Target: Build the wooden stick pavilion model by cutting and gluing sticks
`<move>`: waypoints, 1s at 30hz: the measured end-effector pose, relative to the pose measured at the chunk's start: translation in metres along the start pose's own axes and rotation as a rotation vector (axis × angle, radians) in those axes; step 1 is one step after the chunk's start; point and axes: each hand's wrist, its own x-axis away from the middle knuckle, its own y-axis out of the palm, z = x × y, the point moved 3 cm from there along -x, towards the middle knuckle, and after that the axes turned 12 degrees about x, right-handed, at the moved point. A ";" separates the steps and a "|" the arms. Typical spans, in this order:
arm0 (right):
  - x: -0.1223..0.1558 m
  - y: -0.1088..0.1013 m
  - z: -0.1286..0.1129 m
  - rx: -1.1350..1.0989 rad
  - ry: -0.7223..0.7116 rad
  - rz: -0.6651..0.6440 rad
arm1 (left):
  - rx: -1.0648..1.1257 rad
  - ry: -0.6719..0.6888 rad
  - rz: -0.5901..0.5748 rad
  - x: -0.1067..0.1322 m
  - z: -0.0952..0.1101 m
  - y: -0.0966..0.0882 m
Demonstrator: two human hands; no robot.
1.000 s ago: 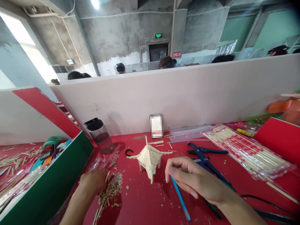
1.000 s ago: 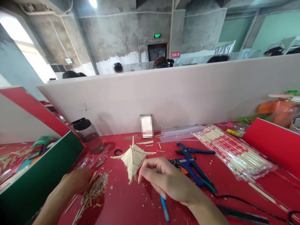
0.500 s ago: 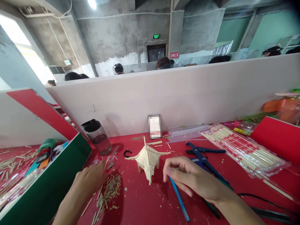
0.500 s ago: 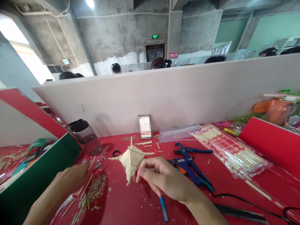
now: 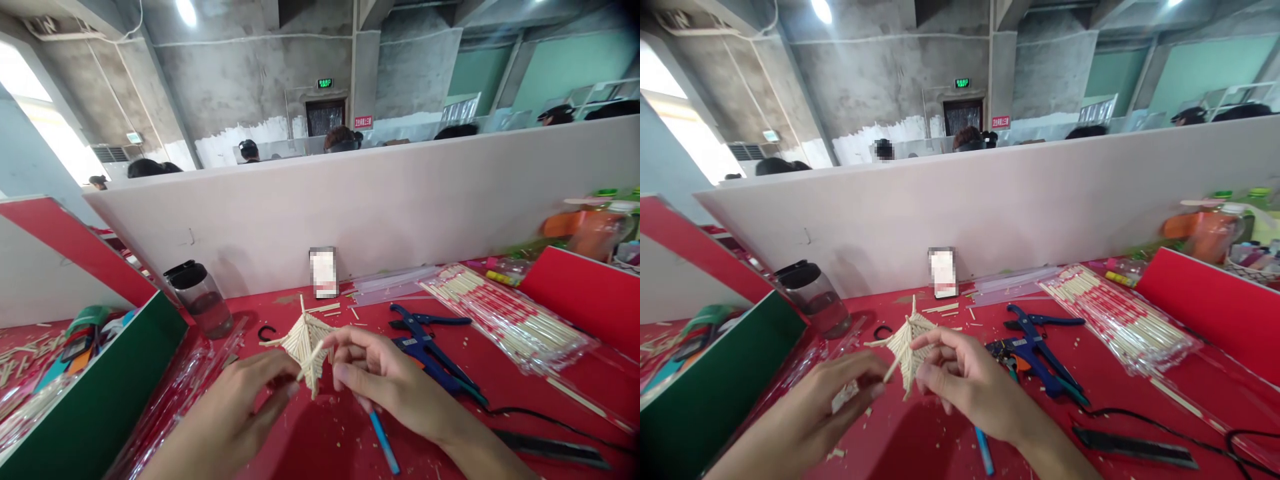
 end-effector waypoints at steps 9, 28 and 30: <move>-0.003 0.009 0.003 0.084 -0.042 0.038 | 0.035 0.068 0.026 -0.010 -0.003 0.023; -0.001 -0.014 -0.001 0.387 -0.015 -0.023 | -0.475 -0.392 0.143 -0.009 -0.046 -0.015; -0.002 -0.013 0.002 0.522 0.001 -0.027 | -0.501 -0.401 0.088 -0.009 -0.051 -0.011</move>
